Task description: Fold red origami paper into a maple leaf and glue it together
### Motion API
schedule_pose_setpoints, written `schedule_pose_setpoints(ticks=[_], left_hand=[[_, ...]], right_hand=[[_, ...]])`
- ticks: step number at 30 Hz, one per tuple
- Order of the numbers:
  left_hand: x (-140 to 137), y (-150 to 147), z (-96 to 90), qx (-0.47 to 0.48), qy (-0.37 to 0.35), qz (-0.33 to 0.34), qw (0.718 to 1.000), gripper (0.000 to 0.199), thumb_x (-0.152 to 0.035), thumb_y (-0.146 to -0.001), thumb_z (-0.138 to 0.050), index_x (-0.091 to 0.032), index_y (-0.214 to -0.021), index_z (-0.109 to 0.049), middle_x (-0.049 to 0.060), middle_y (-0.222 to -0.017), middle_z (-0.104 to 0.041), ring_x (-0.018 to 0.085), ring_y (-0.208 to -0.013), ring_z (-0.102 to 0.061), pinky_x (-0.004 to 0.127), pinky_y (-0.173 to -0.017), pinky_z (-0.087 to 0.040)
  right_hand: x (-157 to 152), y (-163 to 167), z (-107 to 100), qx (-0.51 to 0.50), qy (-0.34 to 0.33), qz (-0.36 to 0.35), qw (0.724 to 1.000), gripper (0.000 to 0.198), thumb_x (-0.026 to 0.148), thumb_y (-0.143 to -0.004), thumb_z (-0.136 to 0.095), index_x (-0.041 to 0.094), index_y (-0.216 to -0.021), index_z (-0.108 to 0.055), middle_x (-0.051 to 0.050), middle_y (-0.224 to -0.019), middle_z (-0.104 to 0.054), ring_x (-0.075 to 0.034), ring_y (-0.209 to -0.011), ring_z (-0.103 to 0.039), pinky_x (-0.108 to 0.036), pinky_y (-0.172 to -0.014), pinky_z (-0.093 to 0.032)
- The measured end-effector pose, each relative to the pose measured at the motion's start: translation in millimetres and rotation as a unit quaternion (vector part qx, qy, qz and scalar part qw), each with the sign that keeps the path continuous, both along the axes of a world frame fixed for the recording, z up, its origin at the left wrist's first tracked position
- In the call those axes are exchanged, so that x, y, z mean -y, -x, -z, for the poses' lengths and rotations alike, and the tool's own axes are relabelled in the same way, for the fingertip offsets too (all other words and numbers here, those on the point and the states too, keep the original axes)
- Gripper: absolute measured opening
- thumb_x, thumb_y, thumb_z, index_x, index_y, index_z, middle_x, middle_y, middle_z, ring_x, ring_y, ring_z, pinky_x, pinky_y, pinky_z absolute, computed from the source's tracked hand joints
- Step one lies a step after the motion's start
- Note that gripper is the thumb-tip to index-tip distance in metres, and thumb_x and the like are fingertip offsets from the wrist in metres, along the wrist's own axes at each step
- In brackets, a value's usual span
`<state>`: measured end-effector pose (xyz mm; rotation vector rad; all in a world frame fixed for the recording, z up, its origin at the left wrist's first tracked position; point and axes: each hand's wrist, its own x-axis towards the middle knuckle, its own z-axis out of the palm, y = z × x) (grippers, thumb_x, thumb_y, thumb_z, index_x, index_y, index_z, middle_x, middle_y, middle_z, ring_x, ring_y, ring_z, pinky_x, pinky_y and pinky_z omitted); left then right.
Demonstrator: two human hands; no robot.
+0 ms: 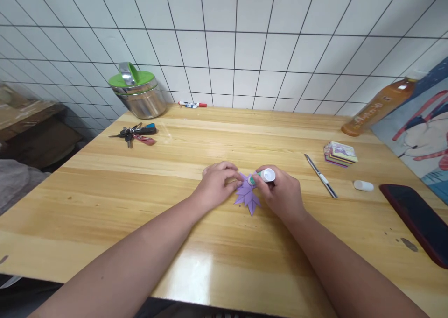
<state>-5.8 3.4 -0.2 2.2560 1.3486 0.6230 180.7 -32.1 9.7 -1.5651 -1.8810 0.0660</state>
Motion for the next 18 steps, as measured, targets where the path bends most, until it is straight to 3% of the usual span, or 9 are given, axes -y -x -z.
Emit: schedule_pose_setpoints(ticks=[6,18], left_hand=[[-6,-7,6.1,-0.057,-0.006,-0.026,0.998,0.018,-0.038,-0.079,-0.059,-0.037,-0.094,-0.07,-0.003,-0.119,-0.058,0.025,-0.114,-0.048,0.045,-0.1,-0.027],[-4,-11,3.3,-0.059,0.012,-0.043,0.997,0.017,-0.035,-0.074,-0.062,-0.034,-0.089,-0.069,-0.003,-0.117,-0.057,0.026,-0.113,-0.046,0.047,-0.099,-0.026]], right_hand=[[-1,4,4,0.022,0.021,-0.035,0.999,0.032,0.048,-0.086,-0.047,0.021,-0.089,-0.063,-0.002,-0.072,-0.067,-0.016,-0.061,-0.06,-0.024,-0.057,-0.037],[3,10,3,0.08,0.043,-0.063,0.994,0.032,0.046,-0.088,-0.045,0.02,-0.087,-0.063,-0.003,-0.073,-0.068,-0.017,-0.066,-0.062,-0.025,-0.057,-0.036]])
